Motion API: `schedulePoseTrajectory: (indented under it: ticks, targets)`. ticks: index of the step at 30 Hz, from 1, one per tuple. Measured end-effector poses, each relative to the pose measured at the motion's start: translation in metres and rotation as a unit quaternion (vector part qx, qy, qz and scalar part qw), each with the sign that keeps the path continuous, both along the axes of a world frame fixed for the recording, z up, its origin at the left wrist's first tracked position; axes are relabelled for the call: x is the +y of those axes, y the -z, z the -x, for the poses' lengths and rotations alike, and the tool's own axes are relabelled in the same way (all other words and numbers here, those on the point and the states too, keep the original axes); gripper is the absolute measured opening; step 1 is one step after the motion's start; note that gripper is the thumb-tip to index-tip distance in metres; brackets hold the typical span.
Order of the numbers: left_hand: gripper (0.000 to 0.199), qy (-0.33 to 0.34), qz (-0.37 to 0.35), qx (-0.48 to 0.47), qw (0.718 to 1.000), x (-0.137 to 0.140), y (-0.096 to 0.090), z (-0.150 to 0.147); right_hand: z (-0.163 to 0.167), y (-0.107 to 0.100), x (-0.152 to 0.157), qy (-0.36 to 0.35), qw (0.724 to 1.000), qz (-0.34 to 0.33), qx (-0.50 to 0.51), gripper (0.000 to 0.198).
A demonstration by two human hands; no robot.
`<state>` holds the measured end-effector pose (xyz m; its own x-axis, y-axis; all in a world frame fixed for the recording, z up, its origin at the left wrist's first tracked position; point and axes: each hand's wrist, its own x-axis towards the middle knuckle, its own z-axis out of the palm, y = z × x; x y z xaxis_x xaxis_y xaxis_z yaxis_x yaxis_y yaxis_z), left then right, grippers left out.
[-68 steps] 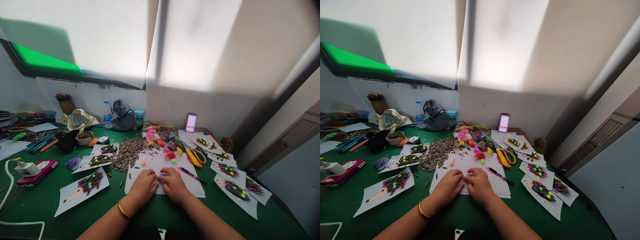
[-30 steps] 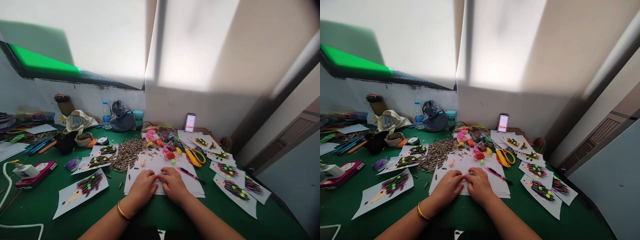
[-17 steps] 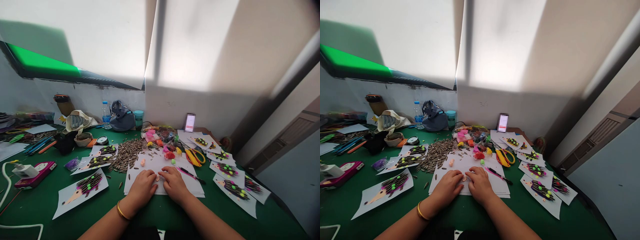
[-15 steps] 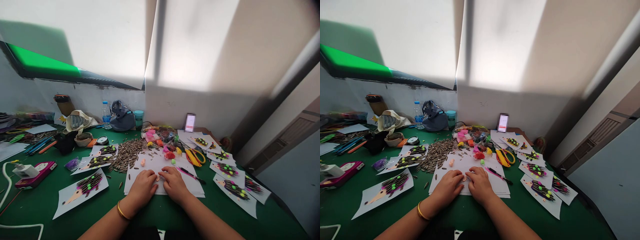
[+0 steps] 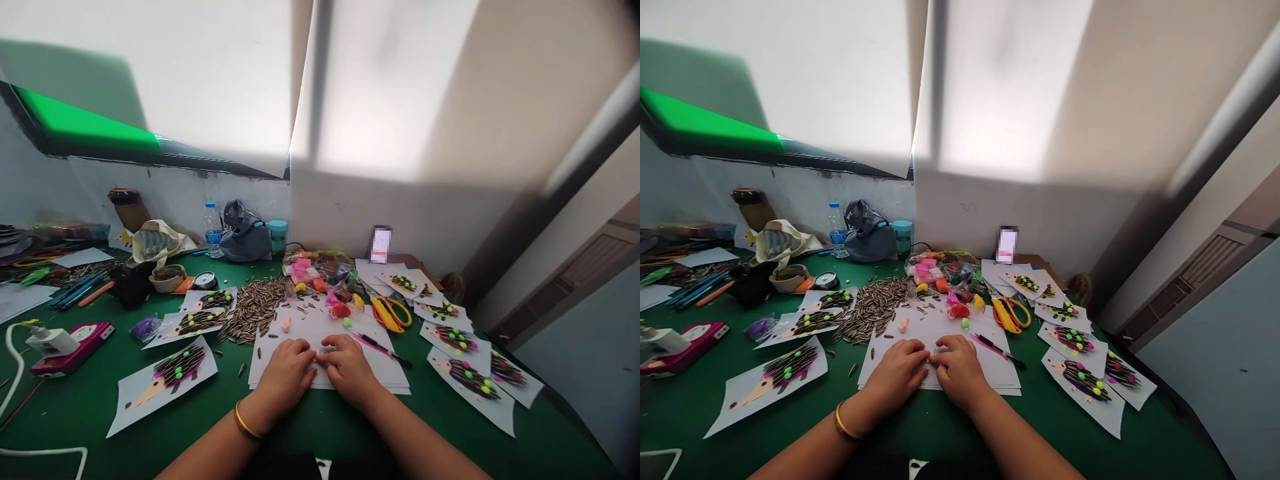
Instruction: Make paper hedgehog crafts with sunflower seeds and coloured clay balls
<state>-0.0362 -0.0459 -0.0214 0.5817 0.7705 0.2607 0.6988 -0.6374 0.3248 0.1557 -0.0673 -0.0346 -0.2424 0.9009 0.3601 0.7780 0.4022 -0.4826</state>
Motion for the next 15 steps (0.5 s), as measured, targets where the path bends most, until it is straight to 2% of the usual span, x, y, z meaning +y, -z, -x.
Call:
schedulePoseTrajectory:
  ticks: [5, 11, 15]
  targets:
    - [0.025, 0.004, -0.003, -0.008, 1.000, -0.0002, 0.0011, 0.0008, -0.0009, 0.0012, 0.0000, 0.003, 1.000, -0.015, 0.001, 0.046]
    - [0.019, 0.001, 0.001, 0.001, 1.000, 0.0006, 0.0009, 0.0007, 0.0006, 0.0003, -0.0005, -0.003, 1.000, -0.002, -0.009, 0.037]
    - [0.023, 0.002, 0.001, -0.006, 1.000, 0.0004, 0.0001, 0.0008, -0.0004, -0.0014, -0.0010, 0.003, 1.000, -0.012, -0.006, 0.042]
